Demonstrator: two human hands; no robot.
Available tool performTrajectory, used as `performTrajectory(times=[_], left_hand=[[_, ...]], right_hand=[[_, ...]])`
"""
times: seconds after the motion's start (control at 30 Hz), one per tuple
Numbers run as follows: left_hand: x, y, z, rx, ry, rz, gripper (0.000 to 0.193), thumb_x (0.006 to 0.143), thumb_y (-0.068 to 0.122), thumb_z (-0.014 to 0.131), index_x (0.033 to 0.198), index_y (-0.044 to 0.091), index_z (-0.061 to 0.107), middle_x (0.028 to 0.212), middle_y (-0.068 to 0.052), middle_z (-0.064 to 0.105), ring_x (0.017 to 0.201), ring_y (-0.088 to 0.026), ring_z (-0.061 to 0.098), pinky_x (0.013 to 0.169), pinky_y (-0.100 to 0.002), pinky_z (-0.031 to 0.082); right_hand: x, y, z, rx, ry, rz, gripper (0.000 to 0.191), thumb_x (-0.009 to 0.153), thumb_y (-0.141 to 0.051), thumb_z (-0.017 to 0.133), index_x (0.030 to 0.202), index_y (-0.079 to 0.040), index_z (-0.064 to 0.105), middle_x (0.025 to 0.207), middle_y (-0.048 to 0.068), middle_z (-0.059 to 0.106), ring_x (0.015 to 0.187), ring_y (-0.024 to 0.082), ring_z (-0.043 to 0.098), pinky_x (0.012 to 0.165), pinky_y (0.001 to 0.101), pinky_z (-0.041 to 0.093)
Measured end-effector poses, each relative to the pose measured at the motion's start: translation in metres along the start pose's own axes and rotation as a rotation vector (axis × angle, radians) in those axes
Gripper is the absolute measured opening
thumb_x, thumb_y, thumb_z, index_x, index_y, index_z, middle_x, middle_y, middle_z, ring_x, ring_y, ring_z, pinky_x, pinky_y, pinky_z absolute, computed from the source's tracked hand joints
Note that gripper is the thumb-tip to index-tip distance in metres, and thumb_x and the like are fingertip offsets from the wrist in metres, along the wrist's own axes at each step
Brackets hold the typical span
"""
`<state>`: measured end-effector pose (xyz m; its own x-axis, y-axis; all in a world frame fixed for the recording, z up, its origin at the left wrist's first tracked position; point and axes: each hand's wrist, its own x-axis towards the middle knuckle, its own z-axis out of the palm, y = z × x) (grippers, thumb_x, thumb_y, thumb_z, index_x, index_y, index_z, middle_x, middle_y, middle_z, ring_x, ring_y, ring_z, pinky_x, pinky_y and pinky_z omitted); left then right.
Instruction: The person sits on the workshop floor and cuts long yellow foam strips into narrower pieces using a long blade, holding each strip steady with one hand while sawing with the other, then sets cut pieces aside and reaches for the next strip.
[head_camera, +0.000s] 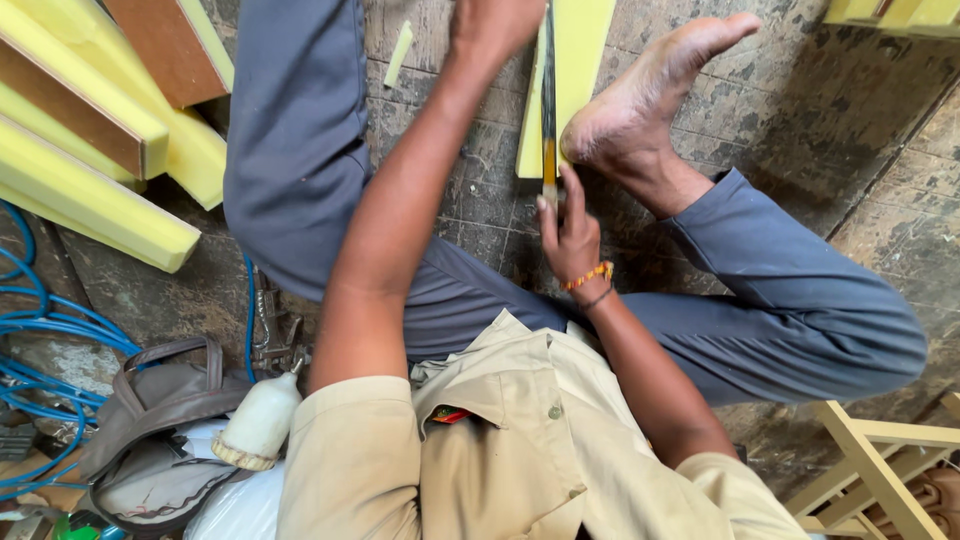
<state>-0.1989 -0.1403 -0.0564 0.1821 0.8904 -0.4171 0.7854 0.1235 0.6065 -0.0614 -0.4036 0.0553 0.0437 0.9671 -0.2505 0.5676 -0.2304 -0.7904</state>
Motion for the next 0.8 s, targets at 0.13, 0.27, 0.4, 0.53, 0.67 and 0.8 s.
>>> performTrajectory(times=[0.13,0.27,0.4,0.53,0.67,0.8], left_hand=[[-0.043,0.002,0.024,-0.076,0.061,-0.016,0.03,0.086,0.033,0.076,0.075,0.011,0.06,0.064,-0.001,0.06,0.056,-0.015,0.059,0.053,-0.034,0.05],[-0.059,0.003,0.034,-0.183,0.124,-0.096,0.022,0.087,0.029,0.073,0.084,0.011,0.06,0.074,-0.002,0.066,0.065,-0.013,0.064,0.061,-0.032,0.052],[-0.061,0.0,0.038,-0.255,0.008,-0.2,0.01,0.098,0.02,0.059,0.092,0.012,0.057,0.081,0.0,0.067,0.067,-0.016,0.065,0.064,-0.034,0.056],[-0.061,-0.004,0.042,-0.225,0.128,-0.115,0.011,0.097,0.02,0.06,0.091,0.011,0.059,0.082,-0.004,0.068,0.068,-0.012,0.065,0.062,-0.031,0.055],[-0.059,-0.009,0.04,-0.271,0.106,-0.2,0.019,0.1,0.026,0.053,0.098,0.009,0.062,0.085,-0.006,0.071,0.068,-0.015,0.067,0.062,-0.034,0.057],[-0.065,-0.013,0.037,-0.11,0.255,-0.103,0.028,0.1,0.03,0.058,0.097,0.006,0.072,0.092,-0.018,0.075,0.084,-0.03,0.072,0.076,-0.043,0.057]], right_hand=[[-0.004,-0.001,0.002,0.037,0.014,-0.047,0.06,0.106,-0.01,0.063,0.158,-0.011,0.034,0.078,0.011,0.071,0.066,0.023,0.072,0.063,0.035,0.056],[-0.004,-0.002,0.004,0.005,0.038,-0.086,0.059,0.106,-0.009,0.064,0.157,-0.012,0.036,0.076,0.013,0.068,0.065,0.024,0.071,0.062,0.0362,0.055],[0.011,0.002,0.011,0.035,0.04,-0.059,0.055,0.106,-0.01,0.064,0.156,-0.013,0.04,0.074,0.014,0.067,0.063,0.024,0.071,0.062,0.037,0.055],[-0.013,0.003,0.015,-0.048,0.039,-0.06,0.056,0.105,-0.011,0.065,0.156,-0.014,0.04,0.079,0.018,0.066,0.063,0.026,0.069,0.061,0.0385,0.054],[-0.072,-0.004,0.008,-0.01,-0.037,-0.021,0.059,0.102,-0.011,0.064,0.155,-0.014,0.039,0.081,0.015,0.071,0.067,0.025,0.073,0.061,0.0367,0.056],[-0.06,0.001,0.011,-0.001,0.003,-0.091,0.057,0.106,-0.011,0.063,0.157,-0.015,0.039,0.09,0.016,0.075,0.072,0.024,0.075,0.063,0.0353,0.058]])
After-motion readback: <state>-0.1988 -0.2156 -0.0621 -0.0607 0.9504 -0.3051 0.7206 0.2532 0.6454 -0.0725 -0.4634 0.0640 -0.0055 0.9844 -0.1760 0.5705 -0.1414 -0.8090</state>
